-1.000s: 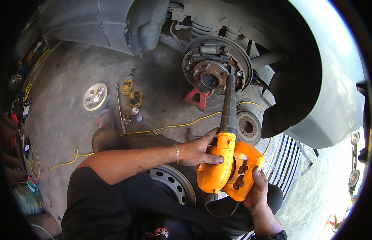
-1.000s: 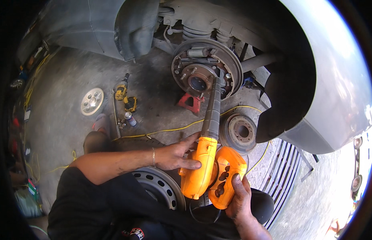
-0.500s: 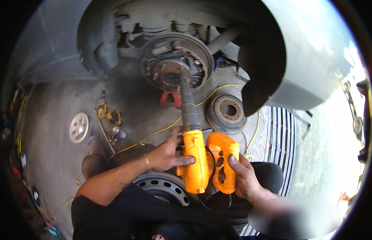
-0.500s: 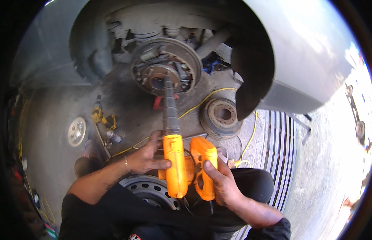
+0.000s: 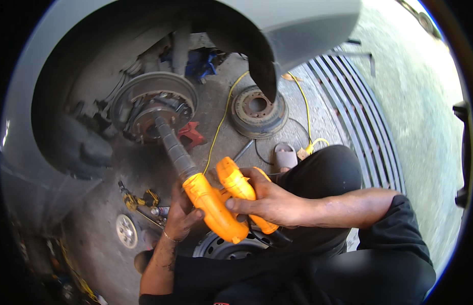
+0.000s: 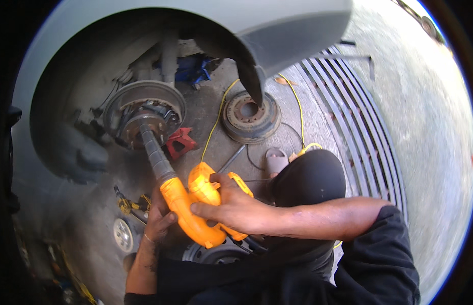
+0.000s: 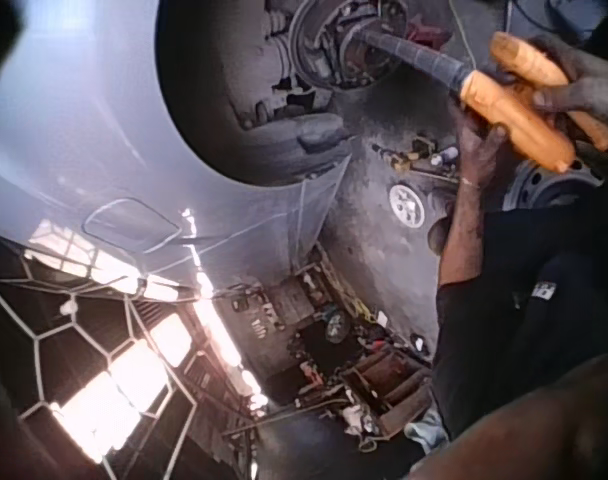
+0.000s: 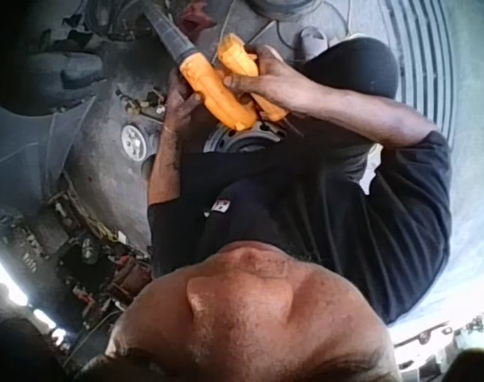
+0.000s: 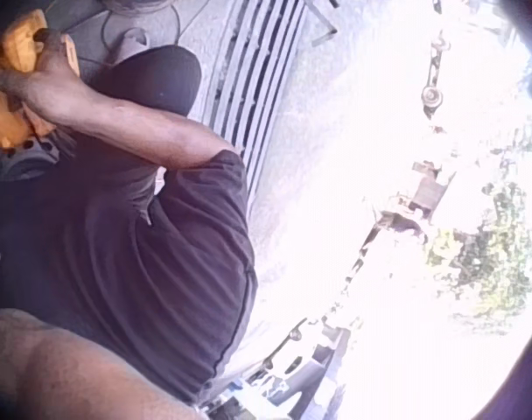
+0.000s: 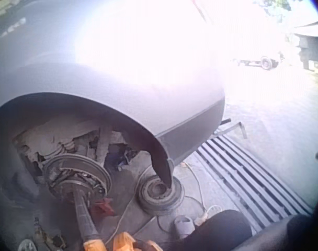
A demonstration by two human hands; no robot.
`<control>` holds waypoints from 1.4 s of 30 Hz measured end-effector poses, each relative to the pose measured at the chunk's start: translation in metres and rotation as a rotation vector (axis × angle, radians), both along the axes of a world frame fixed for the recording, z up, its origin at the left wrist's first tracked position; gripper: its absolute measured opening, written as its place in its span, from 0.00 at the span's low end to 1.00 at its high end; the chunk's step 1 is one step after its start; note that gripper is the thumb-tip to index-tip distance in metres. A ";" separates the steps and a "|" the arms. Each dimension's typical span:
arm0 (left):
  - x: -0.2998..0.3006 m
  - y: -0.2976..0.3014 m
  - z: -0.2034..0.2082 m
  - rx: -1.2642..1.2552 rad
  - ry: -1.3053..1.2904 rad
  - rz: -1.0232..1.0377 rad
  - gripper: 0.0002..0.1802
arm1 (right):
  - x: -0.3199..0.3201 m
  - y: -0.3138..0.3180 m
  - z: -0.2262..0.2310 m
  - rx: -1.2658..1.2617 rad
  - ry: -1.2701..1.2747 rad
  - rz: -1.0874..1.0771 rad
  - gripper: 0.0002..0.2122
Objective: The person removes a car's brake drum and hub assembly. They use a hammer and punch to loosen the hub nut, then an impact wrench to remove it. After removing the drum, they use a heat gun on the hub and brake components, then remove the brake assembly from the hub.
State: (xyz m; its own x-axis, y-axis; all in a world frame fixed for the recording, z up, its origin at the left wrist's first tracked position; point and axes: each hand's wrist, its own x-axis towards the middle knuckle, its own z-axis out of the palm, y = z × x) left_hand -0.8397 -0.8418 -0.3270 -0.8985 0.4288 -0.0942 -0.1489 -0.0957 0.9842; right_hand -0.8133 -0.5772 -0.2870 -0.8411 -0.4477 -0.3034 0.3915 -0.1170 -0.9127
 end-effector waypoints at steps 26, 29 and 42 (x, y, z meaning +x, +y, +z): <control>-0.040 -0.042 0.009 -0.930 0.272 0.079 0.33 | -0.002 0.162 0.040 -1.210 -0.258 -0.852 0.10; -0.034 -0.052 0.010 -1.009 0.275 0.113 0.34 | -0.009 0.195 0.039 -1.313 -0.152 -0.962 0.13; -0.148 0.057 0.037 -1.935 1.005 -0.156 0.45 | 0.002 0.400 -0.179 0.257 0.014 -1.491 0.18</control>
State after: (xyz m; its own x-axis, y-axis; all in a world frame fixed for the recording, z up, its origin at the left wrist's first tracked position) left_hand -0.9878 -0.7852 -0.2898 -0.8868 0.4611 -0.0308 0.4253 0.7882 -0.4448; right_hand -0.8110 -0.1767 -0.4655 -0.4678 0.8543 -0.2267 0.0537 -0.2286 -0.9720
